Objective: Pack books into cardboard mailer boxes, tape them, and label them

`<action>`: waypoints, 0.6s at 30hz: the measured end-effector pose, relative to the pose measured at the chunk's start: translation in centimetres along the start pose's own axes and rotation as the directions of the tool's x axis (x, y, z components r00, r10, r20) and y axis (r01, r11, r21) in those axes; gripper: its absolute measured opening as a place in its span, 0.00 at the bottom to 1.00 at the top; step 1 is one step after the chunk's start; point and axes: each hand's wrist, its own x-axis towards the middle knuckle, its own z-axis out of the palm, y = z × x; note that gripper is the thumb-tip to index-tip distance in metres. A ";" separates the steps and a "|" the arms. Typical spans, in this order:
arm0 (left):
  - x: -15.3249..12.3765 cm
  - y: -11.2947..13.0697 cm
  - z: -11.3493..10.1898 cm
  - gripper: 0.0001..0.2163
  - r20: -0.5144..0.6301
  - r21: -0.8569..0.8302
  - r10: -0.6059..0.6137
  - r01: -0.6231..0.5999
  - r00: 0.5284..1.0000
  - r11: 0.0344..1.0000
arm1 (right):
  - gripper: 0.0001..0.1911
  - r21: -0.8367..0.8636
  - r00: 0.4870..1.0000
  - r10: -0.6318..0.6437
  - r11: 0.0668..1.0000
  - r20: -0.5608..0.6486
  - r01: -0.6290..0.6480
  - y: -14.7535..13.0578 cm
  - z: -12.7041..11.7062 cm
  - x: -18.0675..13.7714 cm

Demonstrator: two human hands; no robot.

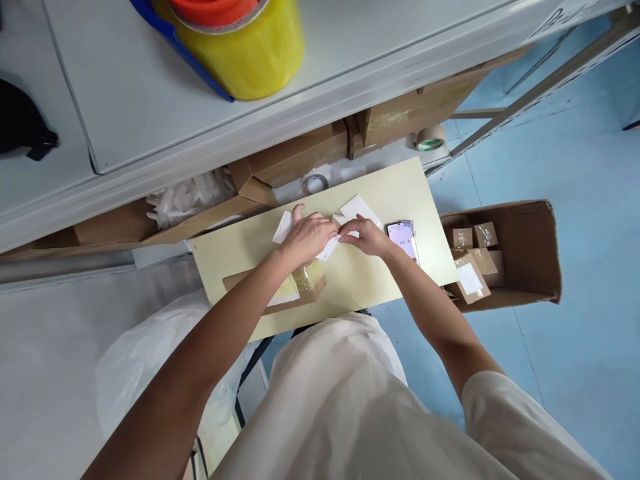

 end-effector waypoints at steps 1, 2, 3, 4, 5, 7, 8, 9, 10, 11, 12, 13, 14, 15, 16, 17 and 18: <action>0.1 0.0 0.0 0.12 0.009 -0.014 -0.013 0.013 1.000 1.000 | 0.11 -0.001 1.000 -0.008 1.000 -0.009 0.008 0.2 0.0 -0.1; 0.2 -0.1 0.0 0.12 0.019 -0.030 -0.026 0.027 0.999 0.999 | 0.10 0.001 1.000 -0.019 1.000 -0.017 0.019 0.3 0.0 -0.1; 0.2 -0.1 -0.1 0.12 0.029 -0.047 -0.042 0.043 0.999 0.998 | 0.10 0.008 0.999 -0.029 1.000 -0.026 0.029 0.4 -0.1 -0.3; 0.3 -0.2 -0.1 0.12 0.036 -0.063 -0.060 0.062 0.998 0.996 | 0.10 0.019 0.999 -0.035 0.999 -0.033 0.035 0.4 -0.2 -0.4; 0.4 -0.2 -0.2 0.12 0.040 -0.076 -0.078 0.080 0.996 0.994 | 0.10 0.033 0.999 -0.036 0.999 -0.040 0.037 0.5 -0.3 -0.6; 0.6 -0.5 -0.3 0.13 0.048 -0.093 -0.100 0.104 0.994 0.990 | 0.10 0.063 0.999 -0.031 0.997 -0.043 0.033 0.5 -0.5 -0.9; 0.8 -0.6 -0.3 0.13 0.060 -0.098 -0.098 0.103 0.993 0.990 | 0.09 0.080 0.999 -0.033 0.996 -0.036 0.035 0.6 -0.6 -1.0; 1.0 -0.7 -0.4 0.13 0.079 -0.101 -0.083 0.091 0.993 0.991 | 0.10 0.100 0.999 -0.040 0.994 -0.021 0.042 0.6 -0.7 -1.0; 1.3 -0.8 -0.4 0.13 0.101 -0.102 -0.061 0.071 0.993 0.992 | 0.13 0.115 0.999 -0.053 0.992 -0.003 0.053 0.7 -0.8 -1.0; 1.5 -0.9 -0.5 0.13 0.122 -0.098 -0.040 0.052 0.992 0.994 | 0.17 0.116 0.998 -0.066 0.991 0.012 0.064 0.8 -0.8 -0.9; 1.7 -0.9 -0.6 0.13 0.132 -0.089 -0.030 0.042 0.991 0.995 | 0.20 0.096 0.997 -0.077 0.993 0.019 0.075 1.0 -0.8 -0.8; 1.9 -1.0 -0.6 0.13 0.128 -0.074 -0.033 0.043 0.991 0.996 | 0.20 0.053 0.996 -0.085 0.995 0.019 0.084 1.2 -0.8 -0.7; 2.1 -1.2 -0.7 0.13 0.115 -0.056 -0.047 0.054 0.992 0.997 | 0.17 -0.008 0.996 -0.093 0.996 0.014 0.093 1.5 -0.8 -0.6; 2.1 -1.4 -0.8 0.13 0.092 -0.037 -0.073 0.077 0.993 0.996 | 0.12 -0.073 0.995 -0.103 0.992 0.011 0.103 1.9 -0.8 -0.6; 2.1 -1.7 -0.9 0.13 0.063 -0.022 -0.106 0.108 0.992 0.994 | 0.08 -0.124 0.993 -0.117 0.985 0.015 0.118 2.4 -0.8 -0.6; 2.1 -2.1 -1.0 0.13 0.034 -0.013 -0.140 0.141 0.990 0.990 | 0.04 -0.156 0.991 -0.131 0.979 0.032 0.135 2.9 -0.8 -0.7; 1.9 -2.6 -1.1 0.13 0.007 -0.014 -0.172 0.172 0.985 0.985 | 0.04 -0.175 0.989 -0.140 0.973 0.055 0.148 3.4 -0.9 -0.9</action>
